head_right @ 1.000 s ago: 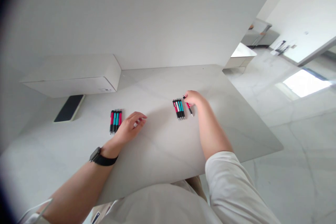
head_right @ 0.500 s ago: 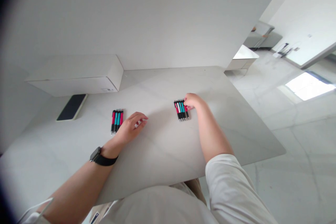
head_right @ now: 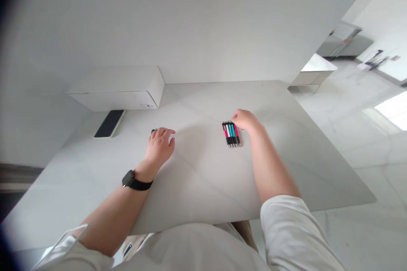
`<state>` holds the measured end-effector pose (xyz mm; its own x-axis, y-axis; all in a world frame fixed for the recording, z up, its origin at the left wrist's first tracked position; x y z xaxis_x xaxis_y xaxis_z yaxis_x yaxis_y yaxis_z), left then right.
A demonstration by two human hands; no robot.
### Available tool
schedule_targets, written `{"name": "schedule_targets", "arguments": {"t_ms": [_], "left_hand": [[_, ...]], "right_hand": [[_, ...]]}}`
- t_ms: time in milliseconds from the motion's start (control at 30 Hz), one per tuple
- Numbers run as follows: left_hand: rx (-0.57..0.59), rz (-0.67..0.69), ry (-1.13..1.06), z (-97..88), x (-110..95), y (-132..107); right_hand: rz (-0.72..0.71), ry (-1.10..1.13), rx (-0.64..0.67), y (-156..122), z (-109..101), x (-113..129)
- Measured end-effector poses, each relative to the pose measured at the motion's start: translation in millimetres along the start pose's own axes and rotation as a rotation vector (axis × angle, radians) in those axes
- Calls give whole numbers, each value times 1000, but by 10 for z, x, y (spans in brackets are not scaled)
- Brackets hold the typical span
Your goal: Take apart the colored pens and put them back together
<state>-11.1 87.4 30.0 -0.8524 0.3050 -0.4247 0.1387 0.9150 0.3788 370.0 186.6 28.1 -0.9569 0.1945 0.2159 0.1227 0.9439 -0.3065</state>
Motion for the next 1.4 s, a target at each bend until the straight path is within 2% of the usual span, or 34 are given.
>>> {"name": "schedule_targets", "arguments": {"t_ms": [200,400,500,600,700,767,900,1000,1167,1300,1400], "left_hand": [[1,-5,-21,49,57,-17],[63,37,-95,149,43,4],[134,128,-225,221,-129,-17],[205,216,-356,272,-352,-63],[223,260,-466,271,-500,-89],[219,266,-507,263,-532,-89],[194,241,-472,244,-467,-63],[139,167,-348,203,-322,-25],[19,29,-202,107,-81,19],[8,17,-179,105,-28,31],[12,21,-240,102,-26,50]], "right_hand": [[-162,-53,-106,-202,-67,375],[-319,-19,-131,-449,-7,760],[-444,24,-102,-592,157,1048],[-637,53,-61,-745,406,1382],[-792,37,-8,-859,674,1626],[-846,4,11,-895,811,1714],[-863,-43,-33,-885,882,1747],[-847,-18,-88,-842,808,1699],[-739,57,-184,-700,654,1543],[-703,163,-236,-643,543,1470],[-685,253,-205,-618,491,1433]]}}
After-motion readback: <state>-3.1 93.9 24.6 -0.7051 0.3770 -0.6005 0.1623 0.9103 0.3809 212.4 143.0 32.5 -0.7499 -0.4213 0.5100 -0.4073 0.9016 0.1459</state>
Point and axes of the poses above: each hand's wrist, its own y-axis towards the middle knuckle, its own z-axis out of the palm, x = y × z, the point moved 9 cm from there along y, towards the middle knuckle, and after that the axes turned 7 degrees about -y, right-handed, at the moved point
